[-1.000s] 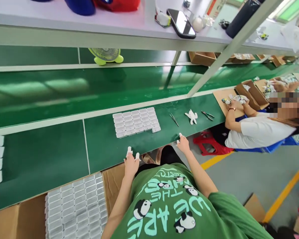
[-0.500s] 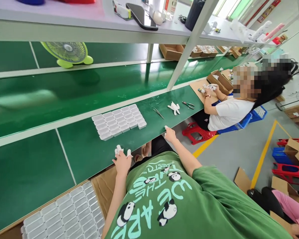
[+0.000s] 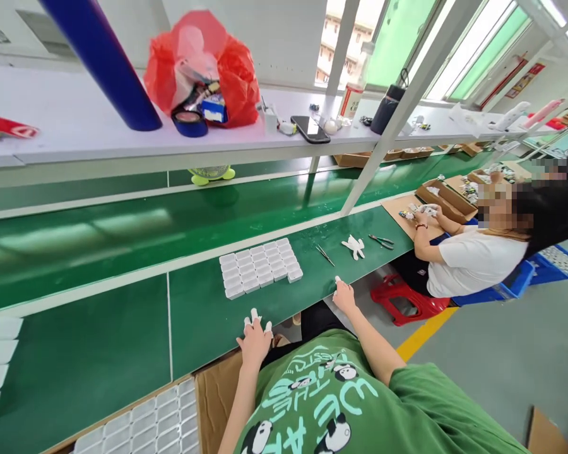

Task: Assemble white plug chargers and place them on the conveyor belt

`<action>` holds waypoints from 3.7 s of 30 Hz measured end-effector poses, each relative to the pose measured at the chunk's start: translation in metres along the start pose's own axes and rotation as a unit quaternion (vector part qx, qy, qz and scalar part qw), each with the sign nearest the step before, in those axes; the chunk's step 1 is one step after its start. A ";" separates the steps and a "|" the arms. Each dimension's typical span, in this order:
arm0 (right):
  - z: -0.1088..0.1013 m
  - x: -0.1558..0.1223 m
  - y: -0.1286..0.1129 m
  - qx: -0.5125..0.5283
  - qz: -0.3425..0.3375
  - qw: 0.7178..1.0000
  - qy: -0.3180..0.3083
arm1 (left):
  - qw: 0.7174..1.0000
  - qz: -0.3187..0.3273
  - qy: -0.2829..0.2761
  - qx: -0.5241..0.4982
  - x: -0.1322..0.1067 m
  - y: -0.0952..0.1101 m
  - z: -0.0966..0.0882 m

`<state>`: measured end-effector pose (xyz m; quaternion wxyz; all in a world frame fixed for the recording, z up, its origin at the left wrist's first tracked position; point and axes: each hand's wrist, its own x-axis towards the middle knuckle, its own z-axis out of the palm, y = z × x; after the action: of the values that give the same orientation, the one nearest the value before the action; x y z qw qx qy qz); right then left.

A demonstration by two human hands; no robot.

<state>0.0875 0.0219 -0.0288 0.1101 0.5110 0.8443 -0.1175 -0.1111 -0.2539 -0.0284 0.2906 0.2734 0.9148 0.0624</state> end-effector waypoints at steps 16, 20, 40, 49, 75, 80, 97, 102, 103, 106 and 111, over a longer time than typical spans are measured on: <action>0.041 0.008 0.006 -0.058 -0.051 0.996 0.050 | 0.999 -0.041 0.011 0.019 0.014 -0.006 0.006; 0.052 0.007 0.007 -0.052 -0.042 0.996 0.064 | 0.999 -0.044 -0.008 0.031 0.012 0.002 0.010; 0.046 0.014 0.013 -0.034 -0.059 0.993 0.092 | 0.996 -0.061 0.022 -0.056 0.013 0.023 -0.017; 0.039 0.016 0.006 -0.039 -0.054 0.994 0.083 | 0.990 -0.078 -0.049 -0.103 0.009 0.028 -0.016; 0.031 0.021 0.007 -0.060 -0.093 0.990 0.093 | 0.998 -0.066 -0.015 0.001 0.017 0.021 -0.035; 0.032 0.023 0.008 -0.060 -0.105 0.988 0.096 | 0.997 -0.061 -0.025 0.033 0.021 0.022 -0.028; 0.019 0.017 -0.009 -0.102 -0.089 0.990 0.034 | 0.997 -0.072 0.010 -0.007 0.018 0.020 -0.031; 0.014 0.018 -0.013 -0.116 -0.089 0.989 0.019 | 0.995 -0.094 0.038 -0.023 0.018 0.017 -0.030; 0.012 0.018 -0.014 -0.116 -0.088 0.989 0.013 | 0.993 -0.108 0.046 -0.025 0.018 0.014 -0.029; 0.008 0.021 -0.017 -0.118 -0.083 0.989 -0.003 | 0.986 -0.146 0.075 -0.024 0.020 0.001 -0.027; 0.004 0.023 -0.024 -0.125 -0.074 0.989 -0.024 | 0.981 -0.163 0.108 -0.016 0.020 -0.018 -0.024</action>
<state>0.0562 0.0295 -0.0373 0.1845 0.4266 0.8849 -0.0309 -0.1468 -0.2571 -0.0234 0.2011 0.1071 0.9720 0.0579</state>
